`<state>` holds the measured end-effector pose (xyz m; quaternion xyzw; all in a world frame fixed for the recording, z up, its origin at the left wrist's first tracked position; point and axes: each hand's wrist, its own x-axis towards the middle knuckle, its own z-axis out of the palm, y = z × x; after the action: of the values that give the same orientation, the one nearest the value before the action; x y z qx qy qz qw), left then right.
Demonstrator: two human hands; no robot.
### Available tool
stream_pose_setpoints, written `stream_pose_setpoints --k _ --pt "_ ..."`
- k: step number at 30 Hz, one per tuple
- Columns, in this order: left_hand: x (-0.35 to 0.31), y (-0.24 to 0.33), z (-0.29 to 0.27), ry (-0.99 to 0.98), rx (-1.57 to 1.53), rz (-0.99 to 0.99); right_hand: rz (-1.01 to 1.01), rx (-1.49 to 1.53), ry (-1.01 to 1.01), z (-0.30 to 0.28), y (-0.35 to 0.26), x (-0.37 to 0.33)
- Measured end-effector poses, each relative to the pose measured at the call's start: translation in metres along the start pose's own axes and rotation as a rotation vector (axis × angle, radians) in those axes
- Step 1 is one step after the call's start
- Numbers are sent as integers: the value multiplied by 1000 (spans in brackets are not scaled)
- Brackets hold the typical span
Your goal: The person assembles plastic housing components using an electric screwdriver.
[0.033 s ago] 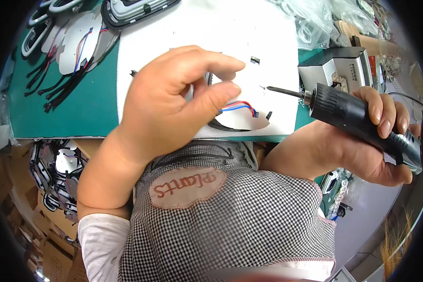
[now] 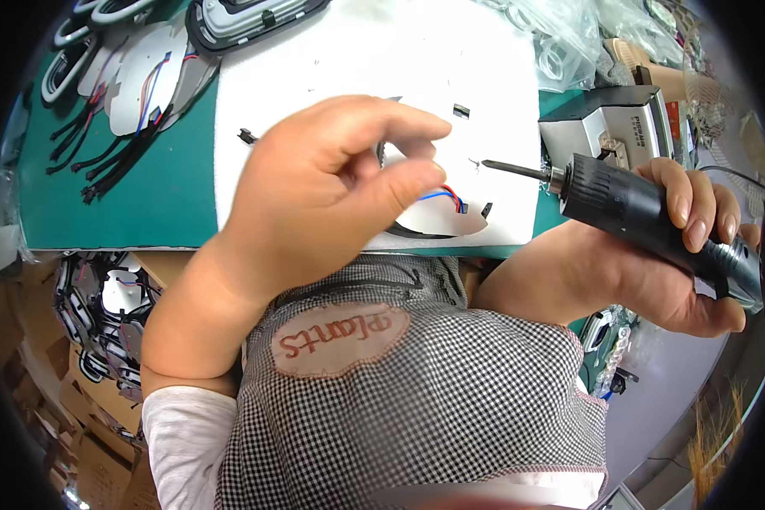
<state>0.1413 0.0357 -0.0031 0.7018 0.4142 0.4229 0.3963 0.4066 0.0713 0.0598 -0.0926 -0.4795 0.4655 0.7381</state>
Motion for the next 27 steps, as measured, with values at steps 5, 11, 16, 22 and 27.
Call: stream_pose_setpoints --k 5,11,16,22,27 --pt "1 16 15 -163 -444 -439 21 67 -3 13 -2 -4" --pt "-8 15 28 -125 -698 -269 24 137 5 22 -5 -11" --pt "-10 19 26 -258 -1066 -454 63 218 64 21 -8 -16" --pt "-6 21 14 -45 -300 -225 65 163 30 15 -4 -19" --pt "3 -2 4 2 495 147 58 36 -111 5 3 -22"
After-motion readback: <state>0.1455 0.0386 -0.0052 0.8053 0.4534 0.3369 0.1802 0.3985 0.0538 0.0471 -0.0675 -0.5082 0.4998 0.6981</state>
